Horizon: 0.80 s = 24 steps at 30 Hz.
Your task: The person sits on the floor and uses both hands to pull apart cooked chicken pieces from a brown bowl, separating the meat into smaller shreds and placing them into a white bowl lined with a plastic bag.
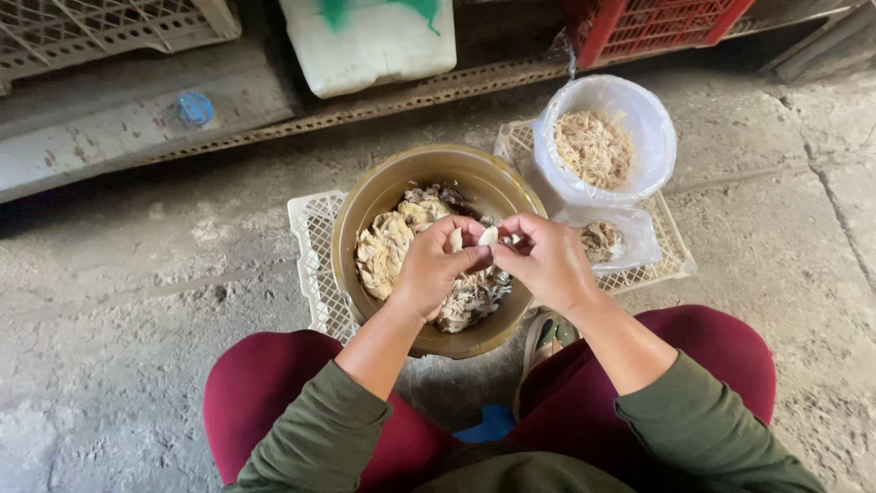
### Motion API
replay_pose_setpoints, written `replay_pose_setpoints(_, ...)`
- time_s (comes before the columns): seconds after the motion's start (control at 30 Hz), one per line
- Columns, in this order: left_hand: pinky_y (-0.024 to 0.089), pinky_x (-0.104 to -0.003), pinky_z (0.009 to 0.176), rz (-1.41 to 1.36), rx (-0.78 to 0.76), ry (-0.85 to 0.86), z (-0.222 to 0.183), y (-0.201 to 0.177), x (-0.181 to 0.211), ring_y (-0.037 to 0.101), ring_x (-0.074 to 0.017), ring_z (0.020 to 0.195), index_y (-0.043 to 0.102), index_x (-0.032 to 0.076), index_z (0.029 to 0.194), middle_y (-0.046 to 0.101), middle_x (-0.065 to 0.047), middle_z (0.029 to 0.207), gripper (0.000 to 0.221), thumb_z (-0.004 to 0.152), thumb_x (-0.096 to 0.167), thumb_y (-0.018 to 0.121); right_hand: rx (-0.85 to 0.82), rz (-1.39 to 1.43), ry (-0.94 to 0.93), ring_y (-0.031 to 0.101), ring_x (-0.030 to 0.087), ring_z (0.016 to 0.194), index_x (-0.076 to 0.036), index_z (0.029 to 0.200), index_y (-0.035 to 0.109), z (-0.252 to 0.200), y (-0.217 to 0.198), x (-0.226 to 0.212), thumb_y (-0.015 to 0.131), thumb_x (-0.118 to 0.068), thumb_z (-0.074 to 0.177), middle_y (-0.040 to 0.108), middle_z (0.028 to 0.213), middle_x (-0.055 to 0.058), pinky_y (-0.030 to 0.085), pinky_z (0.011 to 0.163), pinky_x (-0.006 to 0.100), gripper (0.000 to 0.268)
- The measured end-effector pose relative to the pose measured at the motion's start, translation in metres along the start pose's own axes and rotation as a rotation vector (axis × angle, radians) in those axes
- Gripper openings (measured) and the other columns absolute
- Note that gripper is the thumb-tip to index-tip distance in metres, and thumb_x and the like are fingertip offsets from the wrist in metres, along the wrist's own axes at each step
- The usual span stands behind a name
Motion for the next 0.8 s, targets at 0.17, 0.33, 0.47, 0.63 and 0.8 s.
replay_pose_setpoints(0.17, 0.058, -0.027, 0.077, 0.011, -0.007, 0.039, -0.003, 0.004, -0.003, 0.066, -0.0125, 0.083, 0.066, -0.003, 0.106, 0.067, -0.005, 0.095, 0.016, 0.090, -0.003, 0.070, 0.061, 0.015, -0.086, 0.068, 0.009, 0.069, -0.004, 0.101, 0.072, -0.008, 0.002, -0.002, 0.076, -0.014, 0.084, 0.076, 0.082, 0.004, 0.054, 0.061, 0.026, 0.021)
replay_pose_setpoints(0.33, 0.061, -0.030, 0.075, -0.082, 0.025, -0.011, -0.005, 0.006, -0.015, 0.069, -0.0153, 0.081, 0.063, -0.002, 0.109, 0.067, -0.006, 0.095, 0.022, 0.088, -0.003, 0.069, -0.086, -0.151, 0.226, 0.056, 0.021, 0.060, -0.012, 0.104, 0.078, -0.001, 0.007, 0.020, 0.073, -0.023, 0.098, 0.074, 0.078, 0.009, 0.041, 0.056, 0.034, 0.013)
replay_pose_setpoints(0.47, 0.060, -0.029, 0.078, -0.128, 0.006, 0.003, -0.006, 0.000, -0.014, 0.069, -0.0154, 0.084, 0.064, -0.002, 0.111, 0.067, -0.006, 0.097, 0.025, 0.088, -0.002, 0.073, 0.094, 0.026, 0.072, 0.067, 0.006, 0.065, -0.009, 0.096, 0.075, 0.010, -0.019, 0.017, 0.075, -0.019, 0.089, 0.076, 0.083, 0.001, 0.054, 0.060, 0.022, 0.012)
replay_pose_setpoints(0.63, 0.059, -0.027, 0.080, -0.049, 0.011, 0.021, -0.003, -0.004, -0.011, 0.068, -0.0135, 0.086, 0.067, -0.003, 0.112, 0.069, -0.008, 0.100, 0.027, 0.086, -0.004, 0.074, -0.035, 0.196, 0.095, 0.075, 0.003, 0.071, -0.010, 0.099, 0.077, 0.003, -0.010, 0.017, 0.076, -0.019, 0.088, 0.079, 0.085, 0.000, 0.059, 0.066, 0.020, 0.014)
replay_pose_setpoints(0.8, 0.061, -0.027, 0.083, 0.012, 0.044, 0.061, -0.004, -0.003, 0.001, 0.069, -0.0130, 0.088, 0.066, -0.001, 0.111, 0.068, -0.007, 0.098, 0.030, 0.082, -0.005, 0.073, -0.005, 0.032, -0.044, 0.071, 0.011, 0.074, -0.011, 0.109, 0.078, -0.010, -0.006, -0.002, 0.075, -0.022, 0.092, 0.081, 0.093, 0.004, 0.055, 0.065, 0.026, 0.021)
Point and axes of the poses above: each hand's wrist, its own z-axis towards the middle knuckle, its own y-axis out of the palm, x = y × z, the point moved 6 cm from there along z, towards the middle knuckle
